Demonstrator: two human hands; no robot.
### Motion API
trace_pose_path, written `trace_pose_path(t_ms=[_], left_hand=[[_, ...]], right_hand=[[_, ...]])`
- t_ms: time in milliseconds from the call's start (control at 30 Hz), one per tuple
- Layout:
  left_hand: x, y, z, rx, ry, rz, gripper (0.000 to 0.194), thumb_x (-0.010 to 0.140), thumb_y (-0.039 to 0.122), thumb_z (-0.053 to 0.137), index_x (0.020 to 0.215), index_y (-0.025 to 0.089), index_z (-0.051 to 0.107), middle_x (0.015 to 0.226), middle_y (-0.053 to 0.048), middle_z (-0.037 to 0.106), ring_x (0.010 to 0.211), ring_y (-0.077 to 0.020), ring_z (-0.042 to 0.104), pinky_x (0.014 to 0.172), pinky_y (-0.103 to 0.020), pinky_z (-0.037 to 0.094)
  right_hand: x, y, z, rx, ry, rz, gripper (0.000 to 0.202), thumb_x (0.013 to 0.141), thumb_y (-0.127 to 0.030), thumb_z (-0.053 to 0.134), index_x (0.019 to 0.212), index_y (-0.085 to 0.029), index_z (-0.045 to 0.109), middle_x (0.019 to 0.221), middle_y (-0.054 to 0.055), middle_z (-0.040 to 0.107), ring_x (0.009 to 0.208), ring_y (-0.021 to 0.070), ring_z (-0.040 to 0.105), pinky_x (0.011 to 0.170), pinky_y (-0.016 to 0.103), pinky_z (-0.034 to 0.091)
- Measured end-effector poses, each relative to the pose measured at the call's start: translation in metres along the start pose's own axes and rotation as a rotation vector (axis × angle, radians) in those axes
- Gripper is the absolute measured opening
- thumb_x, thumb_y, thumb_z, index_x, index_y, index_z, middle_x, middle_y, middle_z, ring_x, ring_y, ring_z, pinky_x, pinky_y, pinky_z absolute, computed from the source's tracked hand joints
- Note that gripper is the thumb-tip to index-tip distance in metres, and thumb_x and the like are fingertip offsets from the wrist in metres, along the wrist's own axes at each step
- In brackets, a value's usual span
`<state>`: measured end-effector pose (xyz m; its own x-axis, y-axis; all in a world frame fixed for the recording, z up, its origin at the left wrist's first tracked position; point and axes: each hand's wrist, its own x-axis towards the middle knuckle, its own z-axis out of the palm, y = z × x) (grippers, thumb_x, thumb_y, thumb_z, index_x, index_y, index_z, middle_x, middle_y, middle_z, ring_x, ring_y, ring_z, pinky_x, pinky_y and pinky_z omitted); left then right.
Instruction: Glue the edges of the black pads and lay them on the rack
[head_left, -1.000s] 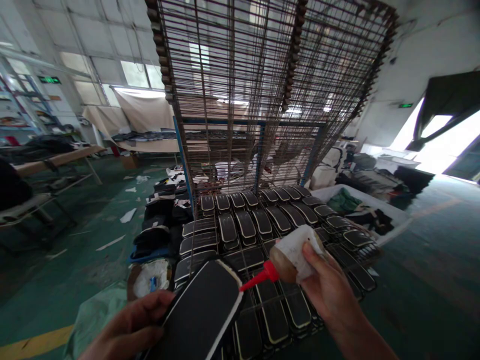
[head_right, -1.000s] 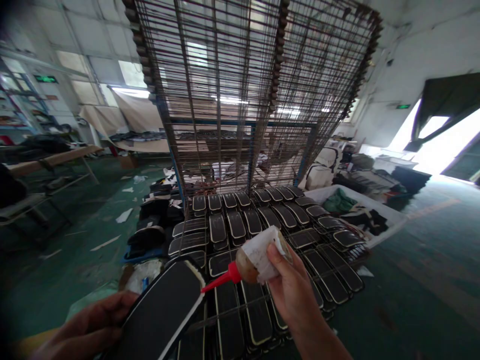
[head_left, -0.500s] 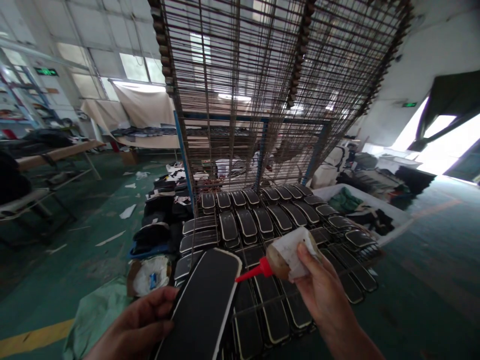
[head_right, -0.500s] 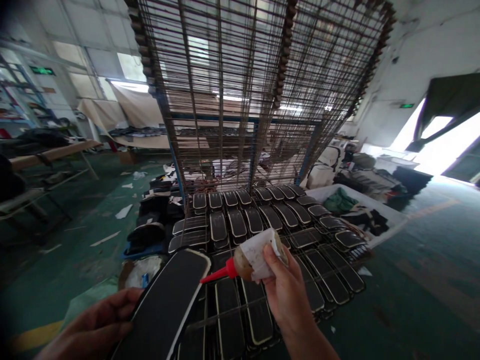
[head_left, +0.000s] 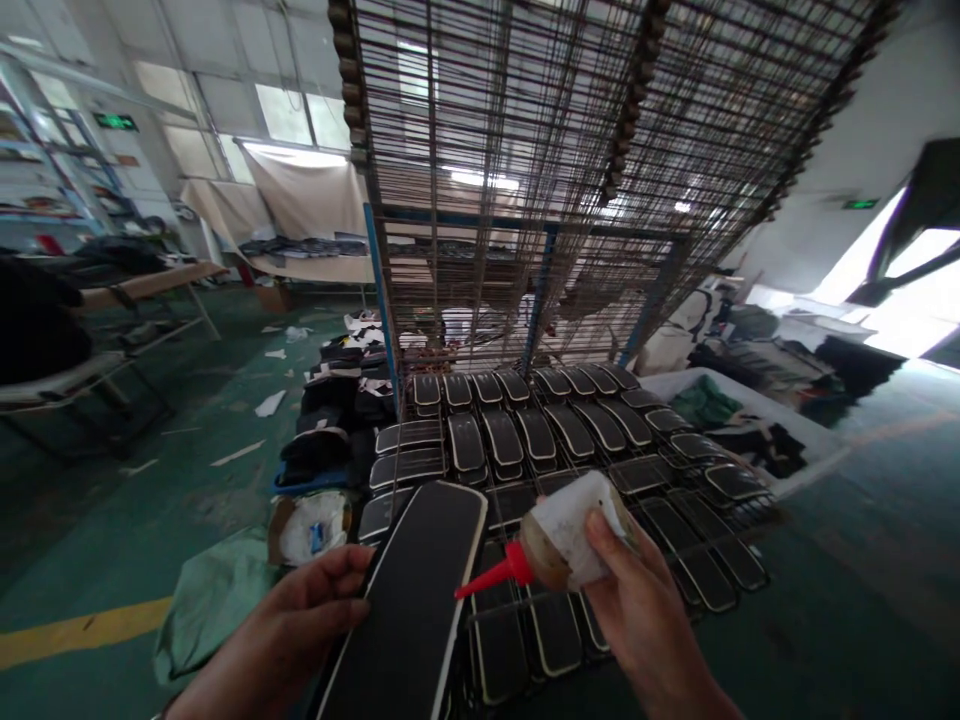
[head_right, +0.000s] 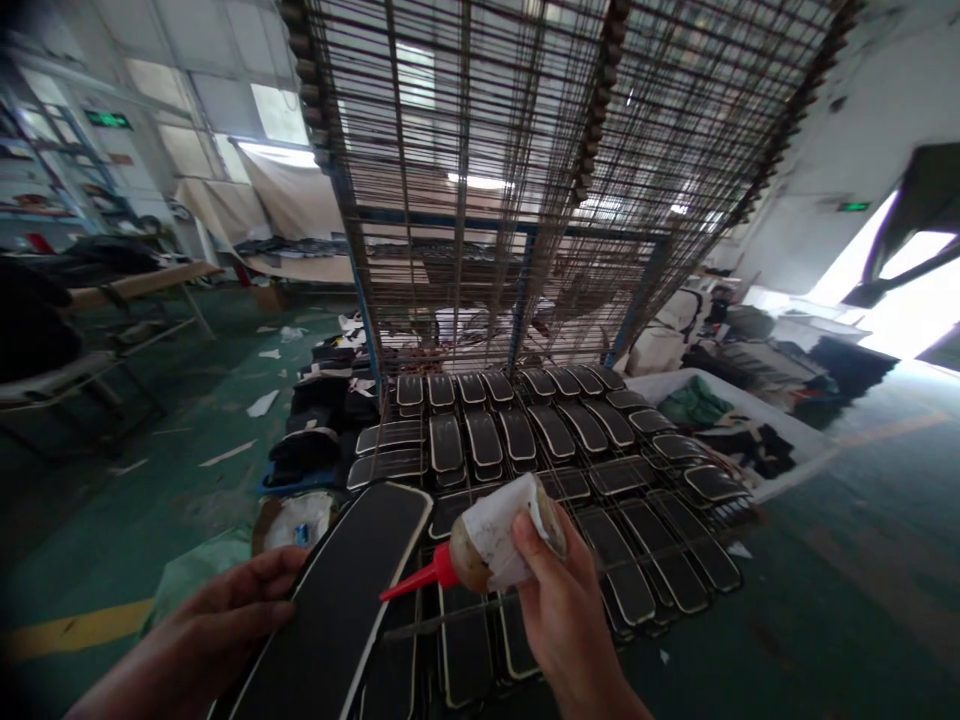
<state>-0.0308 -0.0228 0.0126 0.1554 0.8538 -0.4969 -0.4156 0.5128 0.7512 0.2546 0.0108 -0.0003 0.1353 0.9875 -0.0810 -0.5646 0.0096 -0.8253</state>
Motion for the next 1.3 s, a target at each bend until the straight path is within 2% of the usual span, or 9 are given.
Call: trace_pose_path(t_ms=[133,367,567,733,1000,1200,1300], left_hand=[[0.0,0.004,0.002,-0.031,0.003,-0.01,0.028,0.071,0.007,0.075,0.095,0.019,0.068,0.096,-0.008,0.078,0.081,-0.0253,0.075,0.072,-0.036,0.058],[0.005,0.004,-0.006,-0.041,0.023,-0.002,0.029,0.072,0.006,0.074,0.098,0.018,0.065,0.091,-0.007,0.077,0.077,-0.0219,0.073,0.073,-0.035,0.058],[0.007,0.003,-0.01,-0.032,0.092,0.0,0.03,0.074,0.007,0.073,0.1,0.017,0.063,0.088,-0.007,0.077,0.073,-0.0195,0.073,0.07,-0.034,0.058],[0.005,0.008,-0.009,-0.041,0.144,0.04,0.026,0.073,0.006,0.073,0.095,0.017,0.065,0.082,-0.005,0.076,0.069,-0.0173,0.072,0.067,-0.03,0.059],[0.009,0.008,-0.017,-0.122,0.274,0.121,0.025,0.071,0.0,0.069,0.091,0.015,0.066,0.075,-0.005,0.075,0.062,-0.0179,0.072,0.059,-0.028,0.06],[0.009,0.006,-0.024,-0.278,0.379,0.17,0.023,0.073,-0.006,0.06,0.082,0.014,0.064,0.067,-0.001,0.071,0.055,-0.0143,0.07,0.051,-0.022,0.059],[0.01,0.003,-0.025,-0.369,0.421,0.181,0.023,0.078,-0.008,0.055,0.083,0.013,0.062,0.067,0.0,0.071,0.053,-0.0115,0.068,0.049,-0.019,0.057]], right_hand=[[-0.004,0.003,0.002,-0.021,-0.015,-0.002,0.032,0.077,-0.039,0.083,0.102,-0.023,0.073,0.094,0.009,0.073,0.09,0.0298,0.067,0.086,0.046,0.055],[-0.009,0.005,0.006,-0.026,-0.059,0.009,0.037,0.075,-0.038,0.084,0.108,-0.027,0.072,0.1,0.011,0.074,0.097,0.033,0.067,0.087,0.05,0.054],[-0.016,0.01,0.003,-0.056,-0.174,0.018,0.036,0.079,-0.036,0.081,0.112,-0.026,0.07,0.105,0.013,0.073,0.098,0.0345,0.067,0.085,0.048,0.055],[-0.019,0.015,-0.001,-0.075,-0.261,0.024,0.037,0.081,-0.035,0.078,0.116,-0.026,0.068,0.108,0.014,0.072,0.097,0.0348,0.067,0.082,0.048,0.056],[-0.027,0.015,0.016,-0.024,-0.169,0.067,0.038,0.075,-0.037,0.083,0.11,-0.028,0.069,0.103,0.011,0.074,0.105,0.0369,0.064,0.085,0.049,0.054],[-0.016,0.021,0.001,-0.035,-0.236,0.017,0.04,0.081,-0.036,0.079,0.118,-0.028,0.066,0.115,0.015,0.07,0.108,0.0351,0.064,0.087,0.047,0.054],[-0.01,0.024,-0.005,-0.013,-0.211,-0.001,0.039,0.083,-0.035,0.077,0.12,-0.029,0.065,0.118,0.014,0.069,0.111,0.0337,0.063,0.092,0.047,0.052]])
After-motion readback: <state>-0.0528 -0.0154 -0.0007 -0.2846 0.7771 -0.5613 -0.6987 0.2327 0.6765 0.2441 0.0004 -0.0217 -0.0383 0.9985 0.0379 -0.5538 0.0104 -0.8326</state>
